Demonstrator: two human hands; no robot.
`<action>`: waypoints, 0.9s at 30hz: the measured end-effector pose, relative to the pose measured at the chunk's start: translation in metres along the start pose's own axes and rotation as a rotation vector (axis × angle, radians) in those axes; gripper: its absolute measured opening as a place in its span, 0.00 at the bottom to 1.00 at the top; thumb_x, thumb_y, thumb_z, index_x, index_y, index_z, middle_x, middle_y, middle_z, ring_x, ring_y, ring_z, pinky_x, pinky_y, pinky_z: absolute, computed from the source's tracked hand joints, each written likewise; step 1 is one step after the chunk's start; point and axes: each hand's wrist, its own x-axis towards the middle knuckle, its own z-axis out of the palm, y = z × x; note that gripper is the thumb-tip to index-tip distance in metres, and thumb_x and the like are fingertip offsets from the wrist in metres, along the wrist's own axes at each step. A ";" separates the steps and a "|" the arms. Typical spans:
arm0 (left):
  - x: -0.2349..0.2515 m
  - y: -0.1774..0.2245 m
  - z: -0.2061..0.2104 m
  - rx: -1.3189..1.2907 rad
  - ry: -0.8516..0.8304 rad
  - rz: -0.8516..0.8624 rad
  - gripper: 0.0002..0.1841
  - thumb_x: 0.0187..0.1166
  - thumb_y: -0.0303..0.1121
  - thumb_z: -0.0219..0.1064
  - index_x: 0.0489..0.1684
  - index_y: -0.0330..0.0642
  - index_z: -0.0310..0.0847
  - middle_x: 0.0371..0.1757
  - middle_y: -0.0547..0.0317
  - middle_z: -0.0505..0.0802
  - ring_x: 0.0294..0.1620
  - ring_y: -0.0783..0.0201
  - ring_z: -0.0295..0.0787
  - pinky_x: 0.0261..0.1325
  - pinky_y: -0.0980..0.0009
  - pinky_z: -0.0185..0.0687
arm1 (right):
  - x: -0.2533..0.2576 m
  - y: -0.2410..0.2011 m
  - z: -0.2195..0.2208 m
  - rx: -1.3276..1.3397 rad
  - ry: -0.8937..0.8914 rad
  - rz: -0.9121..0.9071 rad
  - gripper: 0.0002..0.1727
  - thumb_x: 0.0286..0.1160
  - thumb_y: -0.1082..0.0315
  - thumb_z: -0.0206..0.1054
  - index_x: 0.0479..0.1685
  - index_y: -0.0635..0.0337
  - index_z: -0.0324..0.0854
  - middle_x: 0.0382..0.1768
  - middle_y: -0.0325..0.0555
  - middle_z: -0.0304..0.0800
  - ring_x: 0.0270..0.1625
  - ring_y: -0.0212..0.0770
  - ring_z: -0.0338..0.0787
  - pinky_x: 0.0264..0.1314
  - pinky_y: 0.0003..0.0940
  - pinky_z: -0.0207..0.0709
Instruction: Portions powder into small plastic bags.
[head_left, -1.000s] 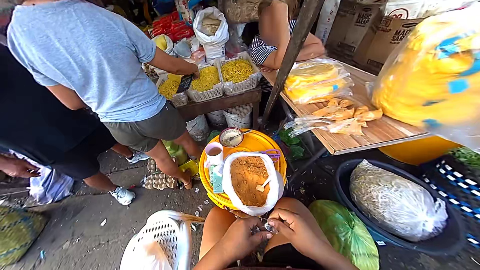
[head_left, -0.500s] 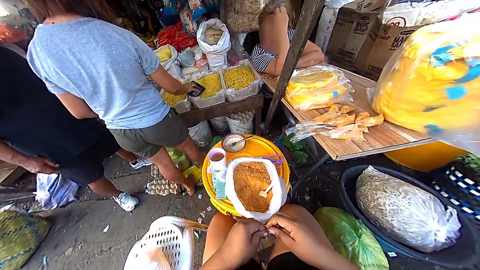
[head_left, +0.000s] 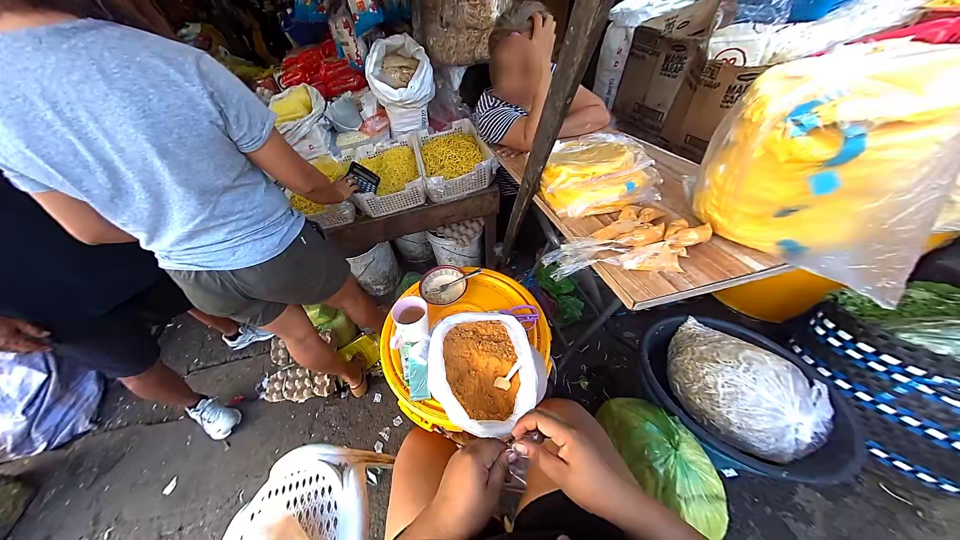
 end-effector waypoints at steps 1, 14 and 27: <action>-0.001 0.000 0.003 -0.013 0.048 0.041 0.15 0.86 0.31 0.59 0.37 0.31 0.88 0.36 0.47 0.94 0.42 0.56 0.94 0.54 0.58 0.88 | -0.001 -0.002 0.000 0.031 -0.028 0.049 0.15 0.76 0.61 0.72 0.51 0.64 0.88 0.49 0.50 0.92 0.53 0.33 0.90 0.60 0.26 0.83; -0.006 -0.012 0.016 -0.099 -0.055 0.173 0.10 0.81 0.25 0.63 0.37 0.29 0.90 0.37 0.45 0.95 0.44 0.58 0.94 0.57 0.64 0.88 | -0.001 0.001 0.002 0.306 0.020 0.034 0.08 0.68 0.66 0.78 0.33 0.63 0.90 0.35 0.37 0.91 0.43 0.18 0.86 0.50 0.15 0.79; -0.002 -0.014 0.026 -0.058 0.068 0.234 0.08 0.74 0.29 0.73 0.29 0.33 0.89 0.33 0.50 0.94 0.41 0.62 0.93 0.54 0.68 0.88 | -0.002 0.005 -0.012 0.414 -0.050 -0.078 0.04 0.69 0.68 0.78 0.34 0.59 0.90 0.38 0.33 0.91 0.45 0.20 0.87 0.51 0.16 0.82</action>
